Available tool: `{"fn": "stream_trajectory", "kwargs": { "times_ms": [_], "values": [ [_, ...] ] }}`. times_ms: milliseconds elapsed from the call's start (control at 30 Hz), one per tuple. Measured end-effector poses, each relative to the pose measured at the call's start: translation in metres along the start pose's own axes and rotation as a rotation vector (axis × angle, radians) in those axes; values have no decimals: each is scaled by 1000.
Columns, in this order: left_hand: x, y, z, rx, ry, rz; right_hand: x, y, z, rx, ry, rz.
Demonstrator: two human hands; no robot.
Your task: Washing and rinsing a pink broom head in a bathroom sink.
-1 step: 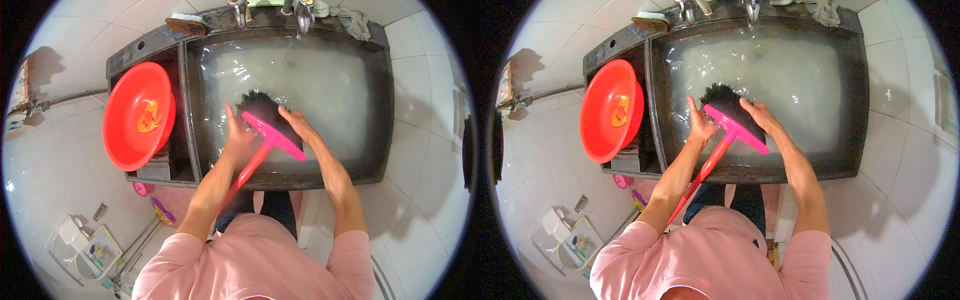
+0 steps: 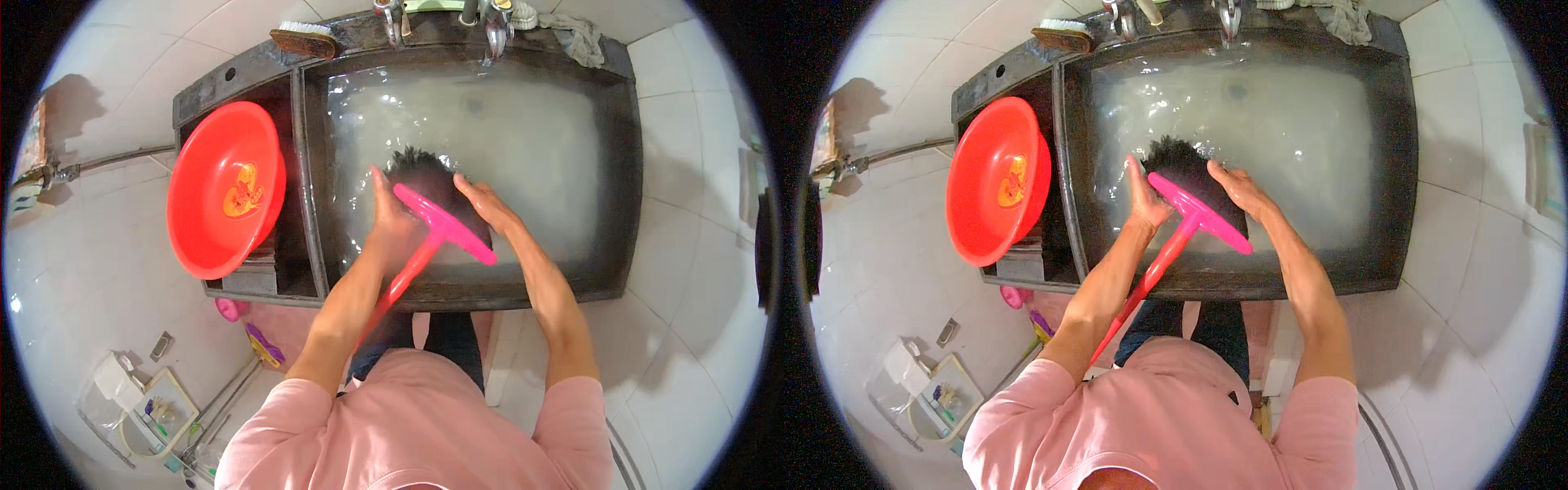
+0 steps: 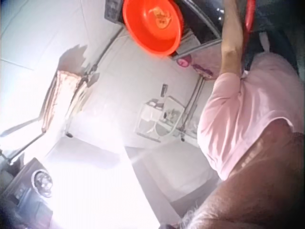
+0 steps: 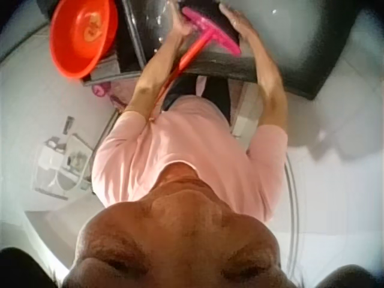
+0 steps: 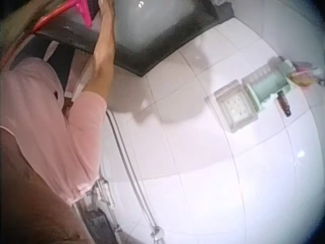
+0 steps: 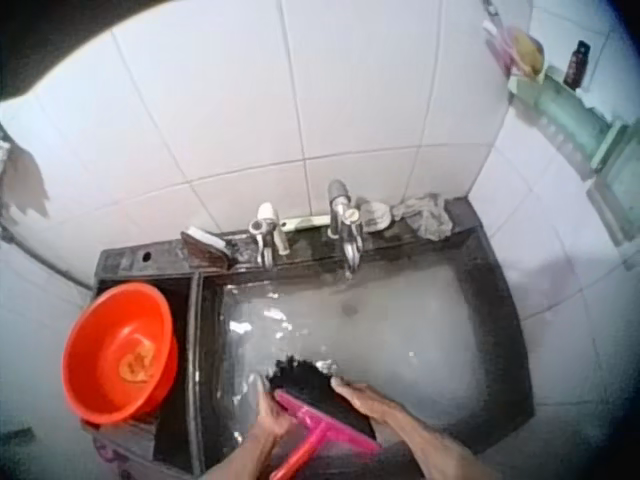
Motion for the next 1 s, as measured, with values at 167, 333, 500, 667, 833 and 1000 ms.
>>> {"fn": "stream_trajectory", "kwargs": {
  "times_ms": [167, 333, 500, 667, 833, 1000],
  "values": [
    [11, 16, -6, 224, -91, 127, 13, 15, -8, -187, -272, -14],
    [1, 17, -5, 326, 5, 305, 22, -23, -43, -796, -275, 184],
    [-3, 23, 3, 153, -40, 405, 47, -33, -61, -1041, -418, 105],
    [8, 16, -4, 53, 22, 233, 27, 31, -7, -146, -13, 156],
    [15, 13, -9, 94, 20, 187, 31, 28, -7, -61, 223, -53],
    [-14, 0, -6, 964, 988, -156, 65, -47, -66, -1000, -466, 224]
  ]
}}
Point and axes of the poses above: each hand's wrist, its own y-axis towards the middle knuckle, its own x-axis out of the palm, z = x × y, the point moved 5 cm from there along y, towards the middle knuckle, and after that the axes turned 8 degrees about z, right-handed, at the moved point
